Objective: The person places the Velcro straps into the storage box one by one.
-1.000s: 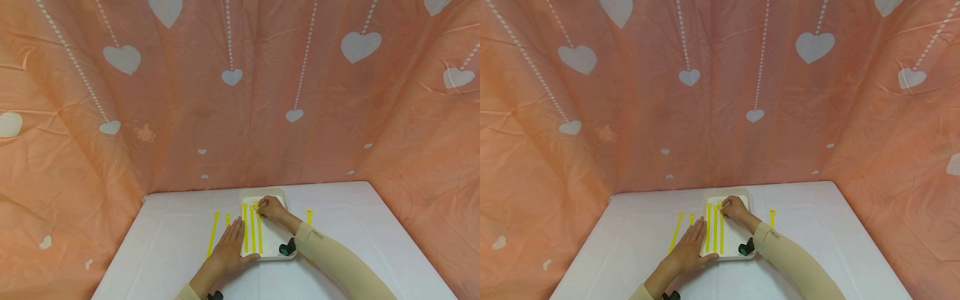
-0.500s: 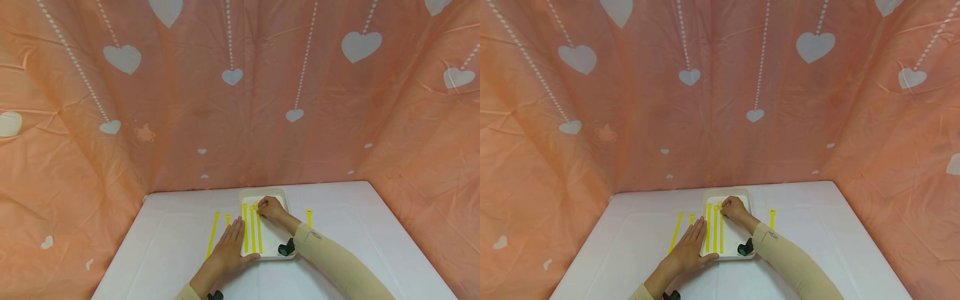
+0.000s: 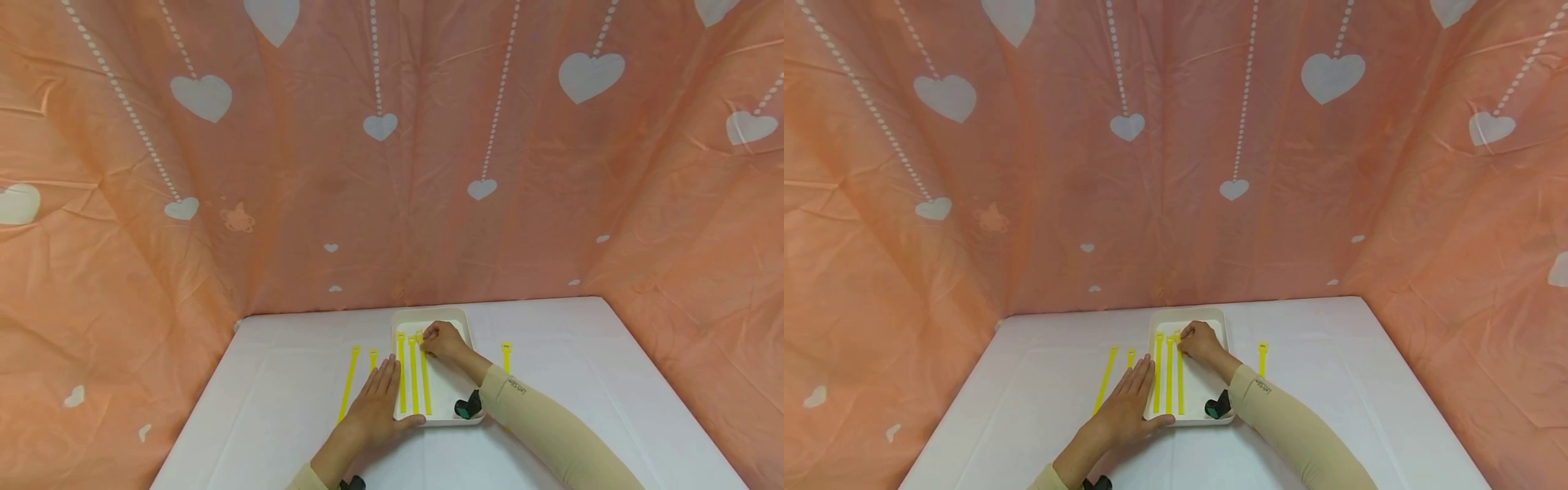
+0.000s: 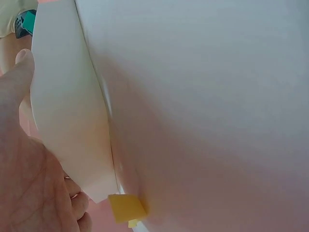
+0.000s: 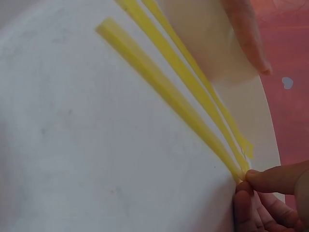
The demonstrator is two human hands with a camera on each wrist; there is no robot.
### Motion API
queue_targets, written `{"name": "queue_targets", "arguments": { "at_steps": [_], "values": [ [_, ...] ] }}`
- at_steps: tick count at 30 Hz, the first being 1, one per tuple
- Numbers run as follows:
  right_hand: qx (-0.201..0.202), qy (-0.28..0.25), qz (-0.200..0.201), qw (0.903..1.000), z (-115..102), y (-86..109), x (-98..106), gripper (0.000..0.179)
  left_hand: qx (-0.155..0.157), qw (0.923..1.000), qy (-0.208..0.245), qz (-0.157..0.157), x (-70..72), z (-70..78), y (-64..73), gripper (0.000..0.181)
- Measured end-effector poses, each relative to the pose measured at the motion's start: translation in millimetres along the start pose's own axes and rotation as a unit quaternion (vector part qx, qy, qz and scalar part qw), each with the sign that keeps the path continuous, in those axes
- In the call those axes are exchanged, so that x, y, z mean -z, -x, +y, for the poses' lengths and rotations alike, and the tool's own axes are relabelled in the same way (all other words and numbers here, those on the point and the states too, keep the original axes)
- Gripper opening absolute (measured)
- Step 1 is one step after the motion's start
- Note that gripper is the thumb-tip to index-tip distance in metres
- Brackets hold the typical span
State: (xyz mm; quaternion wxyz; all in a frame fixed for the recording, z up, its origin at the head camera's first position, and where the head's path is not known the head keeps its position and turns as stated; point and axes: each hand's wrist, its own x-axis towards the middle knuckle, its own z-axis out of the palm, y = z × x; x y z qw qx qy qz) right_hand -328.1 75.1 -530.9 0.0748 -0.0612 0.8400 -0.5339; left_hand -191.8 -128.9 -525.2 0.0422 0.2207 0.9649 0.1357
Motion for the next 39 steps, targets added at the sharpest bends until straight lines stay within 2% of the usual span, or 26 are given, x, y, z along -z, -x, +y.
{"name": "queue_targets", "arguments": {
  "at_steps": [7, 13, 24, 32, 36, 39],
  "values": [
    [-0.001, -0.004, 0.004, 1.0, 2, 0.2, 1, 0.016, -0.007, 0.9998, 0.016, 0.01, -2.2, -1.4, 1.6, 0.117],
    [-0.005, 0.006, 0.008, 0.9999, 4, -0.1, 2, 0.017, -0.005, 0.9996, 0.028, 0.004, -0.8, -1.1, 0.8, 0.116],
    [-0.011, 0.01, 0.003, 0.9999, 3, 2.4, 3, 0.017, 0.006, 0.9999, 0.008, -0.01, 3.3, 1.2, 0.1, 0.116],
    [-0.021, 0.033, -0.013, 0.9992, 2, 9.0, 14, 0.013, 0.0, 1.0, 0.008, 0.004, -2.5, -0.7, -0.4, 0.117],
    [-0.023, 0.049, -0.023, 0.9983, -1, 14.4, 22, 0.014, 0.003, 1.0, 0.005, 0.001, -1.0, 0.6, -0.8, 0.117],
    [-0.016, 0.041, -0.027, 0.9986, -3, 17.9, 28, 0.015, 0.009, 0.9999, -0.001, -0.007, 2.3, 3.1, -0.5, 0.116]
  ]
}}
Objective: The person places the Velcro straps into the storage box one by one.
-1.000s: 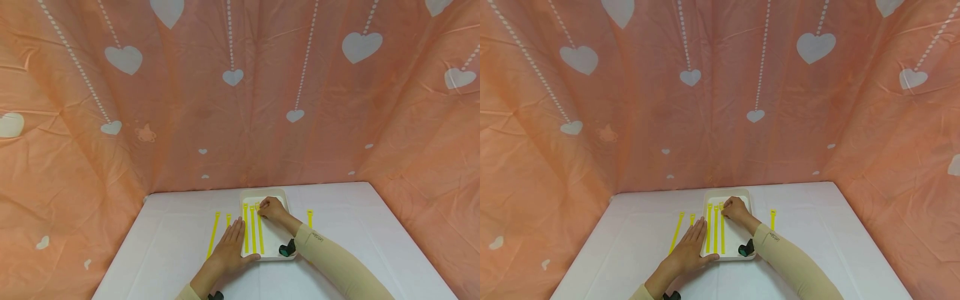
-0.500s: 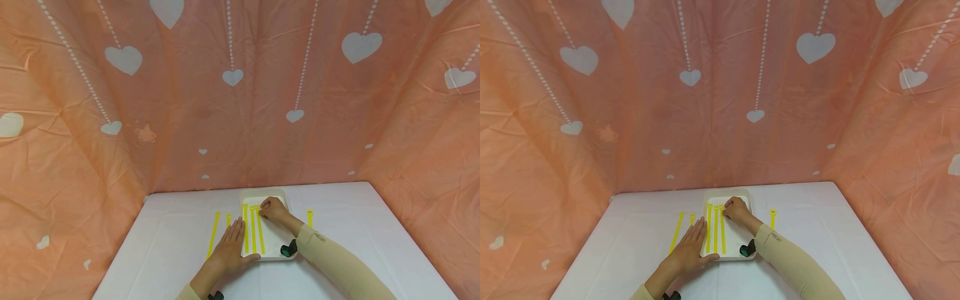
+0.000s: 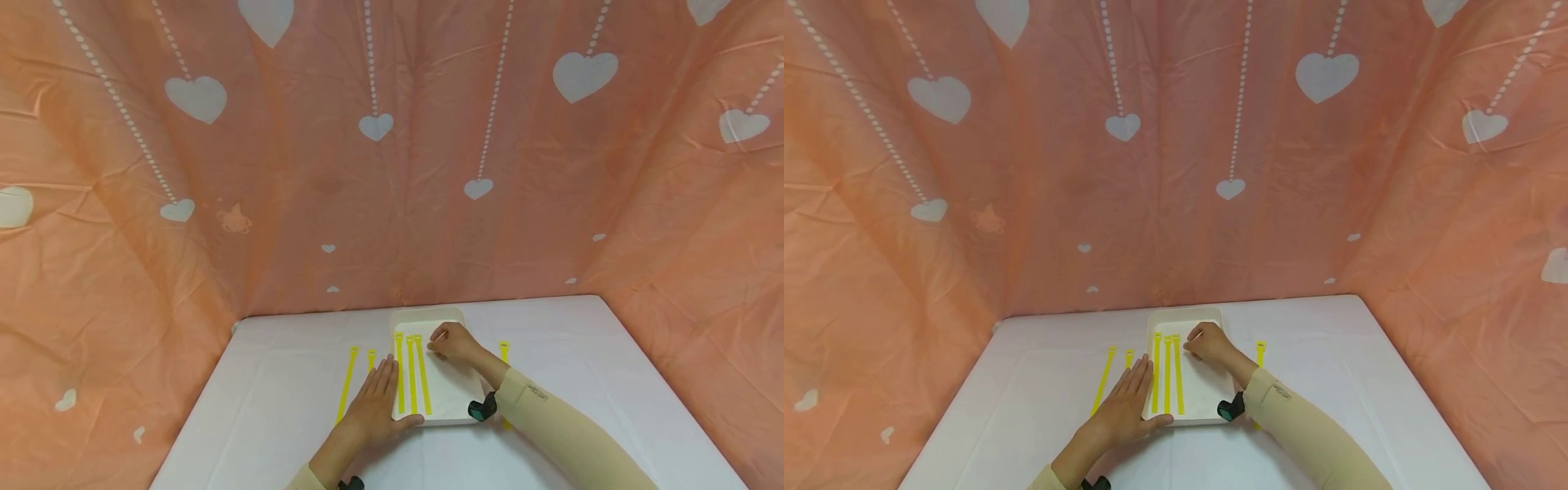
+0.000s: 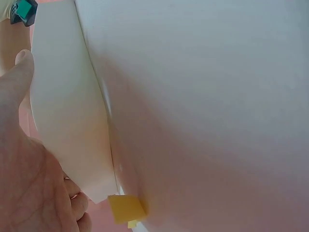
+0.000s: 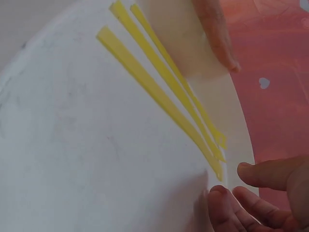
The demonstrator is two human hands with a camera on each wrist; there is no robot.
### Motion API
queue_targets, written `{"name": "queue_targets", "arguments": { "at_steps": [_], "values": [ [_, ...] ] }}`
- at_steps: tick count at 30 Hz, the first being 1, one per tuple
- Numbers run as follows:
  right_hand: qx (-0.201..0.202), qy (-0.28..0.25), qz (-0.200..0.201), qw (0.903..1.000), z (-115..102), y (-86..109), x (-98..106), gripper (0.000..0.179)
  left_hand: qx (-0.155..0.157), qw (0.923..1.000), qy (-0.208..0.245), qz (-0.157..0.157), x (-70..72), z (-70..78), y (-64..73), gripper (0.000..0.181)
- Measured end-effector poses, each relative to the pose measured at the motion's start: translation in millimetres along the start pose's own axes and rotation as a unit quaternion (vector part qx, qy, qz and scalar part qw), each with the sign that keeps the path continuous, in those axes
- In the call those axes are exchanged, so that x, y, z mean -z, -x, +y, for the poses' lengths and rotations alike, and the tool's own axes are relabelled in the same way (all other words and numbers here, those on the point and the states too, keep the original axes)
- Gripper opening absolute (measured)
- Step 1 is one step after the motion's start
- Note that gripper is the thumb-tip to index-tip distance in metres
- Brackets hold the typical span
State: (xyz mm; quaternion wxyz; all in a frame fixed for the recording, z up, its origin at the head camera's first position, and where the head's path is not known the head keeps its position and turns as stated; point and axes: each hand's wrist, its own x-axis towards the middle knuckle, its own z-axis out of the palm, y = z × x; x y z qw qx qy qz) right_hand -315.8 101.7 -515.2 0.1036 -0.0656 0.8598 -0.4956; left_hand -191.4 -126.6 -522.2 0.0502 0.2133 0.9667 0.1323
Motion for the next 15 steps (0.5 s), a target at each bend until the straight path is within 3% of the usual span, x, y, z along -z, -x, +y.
{"name": "queue_targets", "arguments": {
  "at_steps": [9, 15],
  "values": [
    [0.021, -0.036, 0.01, 0.9991, 2, 6.4, 11, 0.016, -0.007, 0.9998, 0.016, 0.004, -1.0, -1.4, -0.5, 0.116],
    [0.025, -0.052, 0.031, 0.9979, 1, 14.4, 20, 0.013, 0.005, 1.0, 0.005, -0.003, -0.5, 0.0, -0.4, 0.117]
  ]
}}
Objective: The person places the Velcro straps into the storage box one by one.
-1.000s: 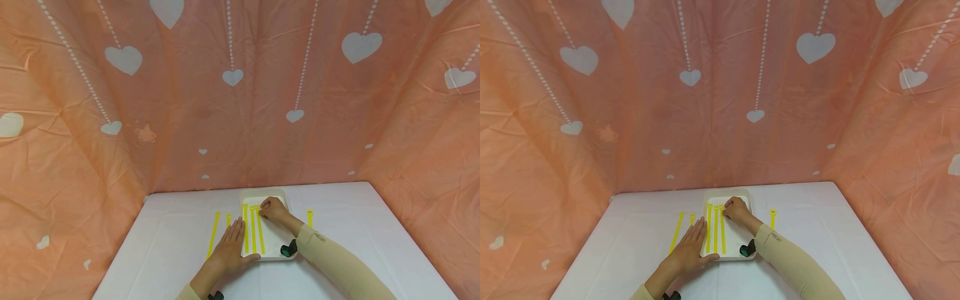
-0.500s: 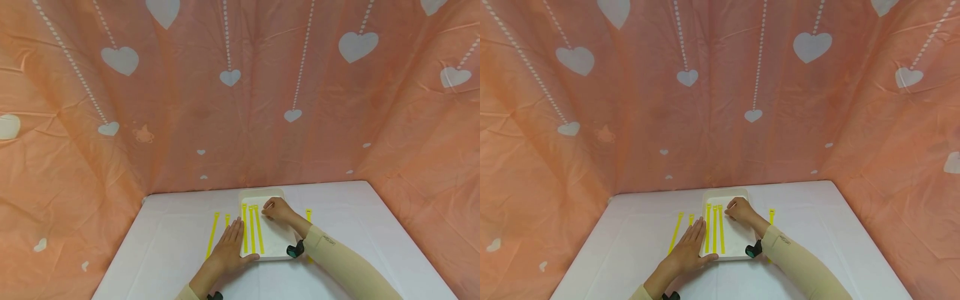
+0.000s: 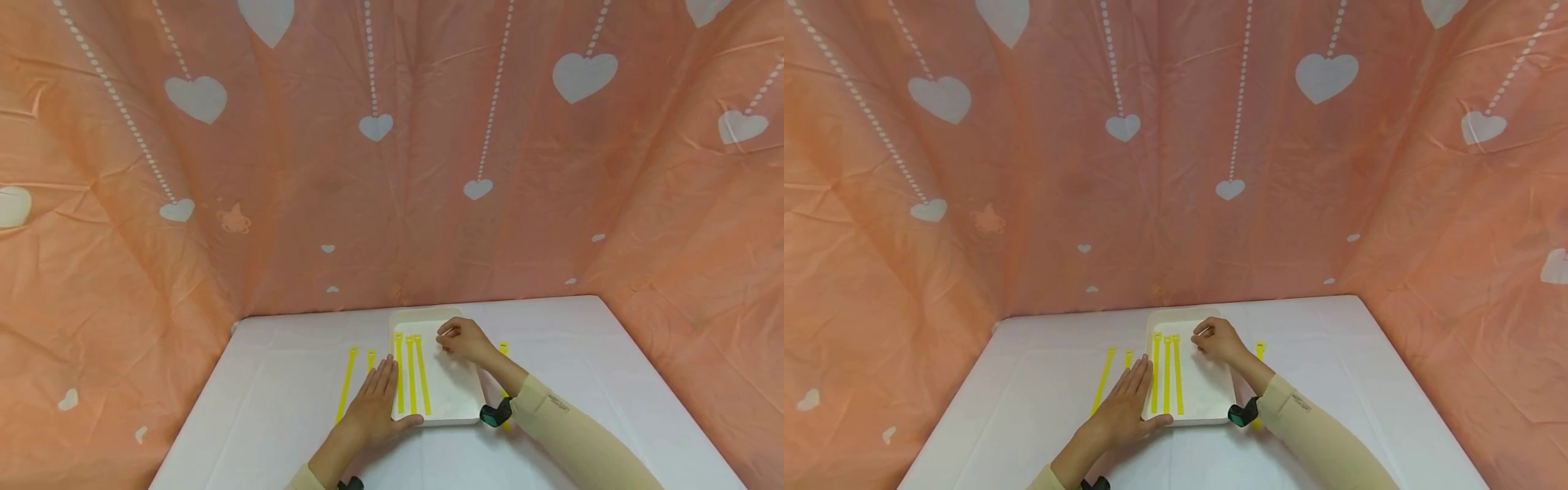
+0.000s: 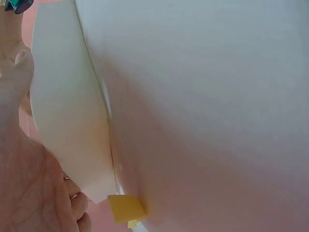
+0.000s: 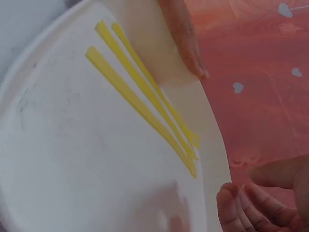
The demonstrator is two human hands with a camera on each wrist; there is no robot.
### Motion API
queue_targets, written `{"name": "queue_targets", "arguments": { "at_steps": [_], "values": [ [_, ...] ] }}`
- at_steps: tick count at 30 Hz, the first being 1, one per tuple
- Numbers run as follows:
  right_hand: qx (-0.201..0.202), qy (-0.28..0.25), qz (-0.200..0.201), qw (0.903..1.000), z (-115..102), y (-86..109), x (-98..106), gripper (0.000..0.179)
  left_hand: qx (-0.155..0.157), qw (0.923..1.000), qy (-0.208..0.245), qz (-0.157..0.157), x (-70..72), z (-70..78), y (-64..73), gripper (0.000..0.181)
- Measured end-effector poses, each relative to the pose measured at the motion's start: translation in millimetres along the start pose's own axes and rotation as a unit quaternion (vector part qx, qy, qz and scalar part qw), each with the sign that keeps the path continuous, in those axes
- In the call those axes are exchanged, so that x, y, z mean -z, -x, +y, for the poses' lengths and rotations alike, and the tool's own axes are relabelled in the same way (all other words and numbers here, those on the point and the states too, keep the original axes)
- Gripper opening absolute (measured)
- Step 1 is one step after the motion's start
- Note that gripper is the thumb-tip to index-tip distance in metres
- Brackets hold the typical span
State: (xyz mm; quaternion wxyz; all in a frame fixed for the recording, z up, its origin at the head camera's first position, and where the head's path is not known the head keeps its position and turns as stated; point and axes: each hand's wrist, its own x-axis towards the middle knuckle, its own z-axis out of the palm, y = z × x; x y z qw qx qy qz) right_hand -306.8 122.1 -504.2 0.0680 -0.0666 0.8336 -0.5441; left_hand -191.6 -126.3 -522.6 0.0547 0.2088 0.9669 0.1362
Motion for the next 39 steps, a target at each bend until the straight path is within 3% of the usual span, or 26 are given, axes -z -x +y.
{"name": "queue_targets", "arguments": {
  "at_steps": [13, 25, 39],
  "values": [
    [0.035, -0.017, 0.009, 0.9992, -7, 19.4, 24, 0.021, 0.001, 1.0, -0.001, 0.001, 0.3, 0.5, 1.8, 0.116],
    [0.014, -0.026, 0.031, 0.9991, -3, 27.2, 44, 0.023, 0.005, 1.0, 0.007, 0.0, -0.1, -0.8, 0.6, 0.118],
    [0.02, -0.026, 0.047, 0.9984, 8, 38.4, 63, 0.025, -0.004, 0.9999, 0.013, 0.0, 2.0, -0.4, 2.7, 0.116]
  ]
}}
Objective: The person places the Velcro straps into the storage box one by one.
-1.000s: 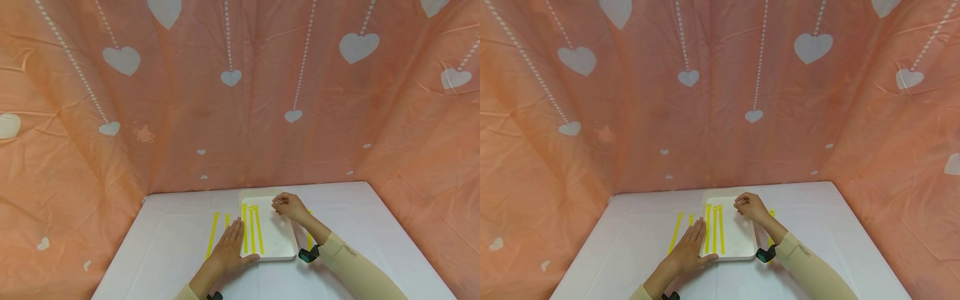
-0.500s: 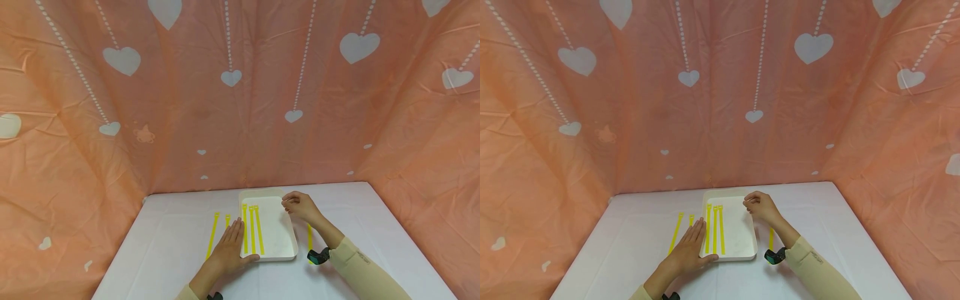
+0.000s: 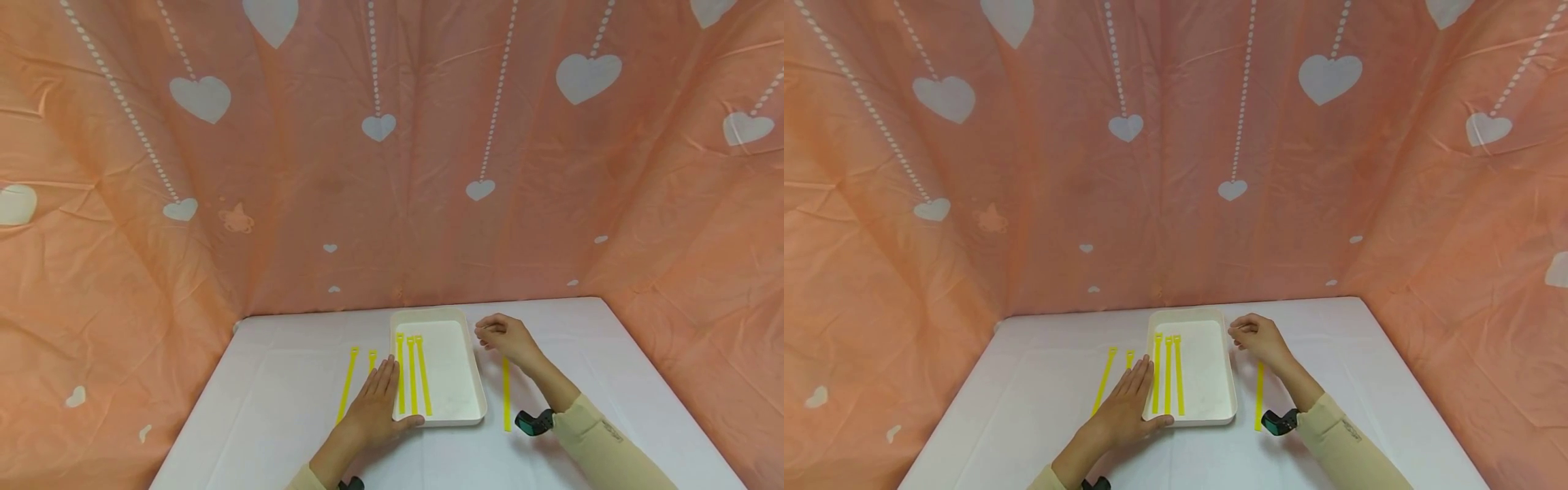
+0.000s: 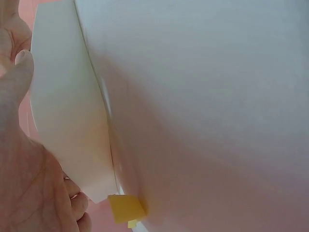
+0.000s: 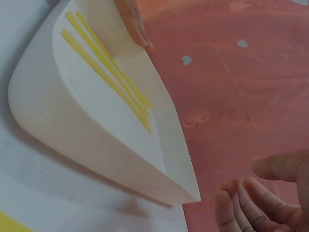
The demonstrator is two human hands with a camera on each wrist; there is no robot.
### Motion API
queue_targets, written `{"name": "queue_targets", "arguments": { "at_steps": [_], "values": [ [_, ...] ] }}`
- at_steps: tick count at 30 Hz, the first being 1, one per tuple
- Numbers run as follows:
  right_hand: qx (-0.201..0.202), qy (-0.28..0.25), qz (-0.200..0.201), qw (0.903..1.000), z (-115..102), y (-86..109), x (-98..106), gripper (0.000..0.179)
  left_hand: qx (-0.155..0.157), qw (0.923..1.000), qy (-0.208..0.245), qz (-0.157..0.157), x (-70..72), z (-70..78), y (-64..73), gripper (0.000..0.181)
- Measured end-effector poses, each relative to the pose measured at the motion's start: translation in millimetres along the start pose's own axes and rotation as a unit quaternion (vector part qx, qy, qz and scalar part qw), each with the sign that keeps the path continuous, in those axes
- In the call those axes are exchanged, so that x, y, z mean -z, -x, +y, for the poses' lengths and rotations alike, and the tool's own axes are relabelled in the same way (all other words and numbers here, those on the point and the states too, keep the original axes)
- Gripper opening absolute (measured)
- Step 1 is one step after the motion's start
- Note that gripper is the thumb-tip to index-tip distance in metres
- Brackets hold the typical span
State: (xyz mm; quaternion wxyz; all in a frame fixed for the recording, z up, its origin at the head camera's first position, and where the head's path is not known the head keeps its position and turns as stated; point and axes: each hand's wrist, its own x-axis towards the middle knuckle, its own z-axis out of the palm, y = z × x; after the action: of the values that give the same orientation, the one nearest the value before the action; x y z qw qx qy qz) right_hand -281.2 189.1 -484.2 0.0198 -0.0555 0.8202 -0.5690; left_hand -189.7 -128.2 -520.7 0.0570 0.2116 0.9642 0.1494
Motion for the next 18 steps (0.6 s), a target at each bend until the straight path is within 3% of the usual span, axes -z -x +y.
{"name": "queue_targets", "arguments": {
  "at_steps": [18],
  "values": [
    [-0.021, -0.006, 0.003, 0.9998, 27, 13.6, 24, 0.034, -0.009, 0.9999, 0.011, 0.008, -3.4, -2.4, -0.7, 0.117]
  ]
}}
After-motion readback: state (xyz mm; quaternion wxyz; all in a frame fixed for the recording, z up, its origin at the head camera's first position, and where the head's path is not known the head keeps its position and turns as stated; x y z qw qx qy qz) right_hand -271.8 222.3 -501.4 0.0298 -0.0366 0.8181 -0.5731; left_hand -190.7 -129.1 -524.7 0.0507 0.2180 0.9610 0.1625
